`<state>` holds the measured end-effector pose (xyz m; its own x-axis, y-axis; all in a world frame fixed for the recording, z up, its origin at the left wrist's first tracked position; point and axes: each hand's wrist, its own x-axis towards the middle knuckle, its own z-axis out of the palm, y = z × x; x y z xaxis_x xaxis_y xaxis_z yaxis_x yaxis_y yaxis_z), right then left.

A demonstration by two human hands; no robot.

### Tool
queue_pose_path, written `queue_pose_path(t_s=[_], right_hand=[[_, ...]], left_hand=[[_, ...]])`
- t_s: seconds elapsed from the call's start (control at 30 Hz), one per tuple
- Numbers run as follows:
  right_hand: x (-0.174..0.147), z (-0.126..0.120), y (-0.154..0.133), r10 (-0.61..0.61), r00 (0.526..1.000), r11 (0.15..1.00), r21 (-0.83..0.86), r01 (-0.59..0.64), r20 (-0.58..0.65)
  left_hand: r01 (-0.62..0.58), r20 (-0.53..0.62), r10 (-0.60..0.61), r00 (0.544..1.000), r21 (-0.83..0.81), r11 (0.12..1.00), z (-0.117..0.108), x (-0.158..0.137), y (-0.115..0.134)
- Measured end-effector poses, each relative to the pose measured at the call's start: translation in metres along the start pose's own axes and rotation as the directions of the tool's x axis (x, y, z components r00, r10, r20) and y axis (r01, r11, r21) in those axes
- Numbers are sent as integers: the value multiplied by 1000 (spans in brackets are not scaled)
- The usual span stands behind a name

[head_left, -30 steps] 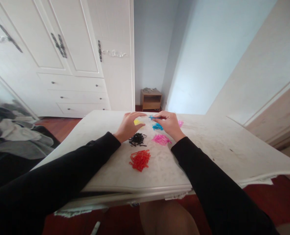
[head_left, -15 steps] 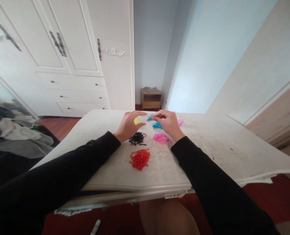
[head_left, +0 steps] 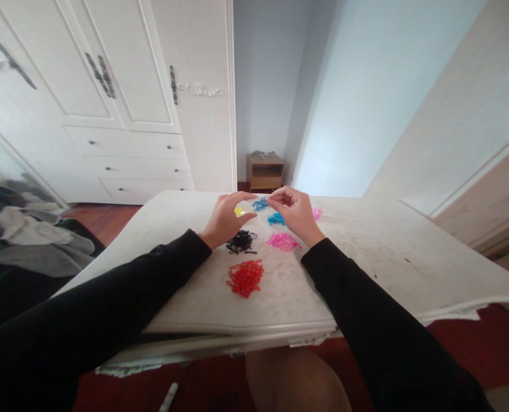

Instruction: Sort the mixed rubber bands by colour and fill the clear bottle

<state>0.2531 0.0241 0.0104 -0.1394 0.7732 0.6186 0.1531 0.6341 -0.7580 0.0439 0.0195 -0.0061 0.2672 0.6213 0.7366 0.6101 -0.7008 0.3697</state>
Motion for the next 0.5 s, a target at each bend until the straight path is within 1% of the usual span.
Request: queue_pose_path(t_s=[0.07, 0.17, 0.3, 0.4, 0.5], right_hand=[[0, 2, -2, -15, 1000, 1000, 24, 15, -6], [0, 2, -6, -42, 998, 999, 23, 44, -54], [0, 0, -7, -90, 992, 996, -31, 88, -85], [0, -3, -8, -144, 979, 985, -118, 127, -145], [2, -8, -6, -153, 966, 970, -216, 108, -206]], left_hand=[[1, -7, -1, 1000, -3, 1000, -1, 0, 1], [5, -19, -5, 1000, -8, 1000, -1, 0, 4], [8, -37, -9, 999, -30, 1000, -1, 1, 6], [15, -95, -25, 995, -108, 994, 0, 2, 5], [45, -175, -93, 980, -261, 964, 2, 3, 1]])
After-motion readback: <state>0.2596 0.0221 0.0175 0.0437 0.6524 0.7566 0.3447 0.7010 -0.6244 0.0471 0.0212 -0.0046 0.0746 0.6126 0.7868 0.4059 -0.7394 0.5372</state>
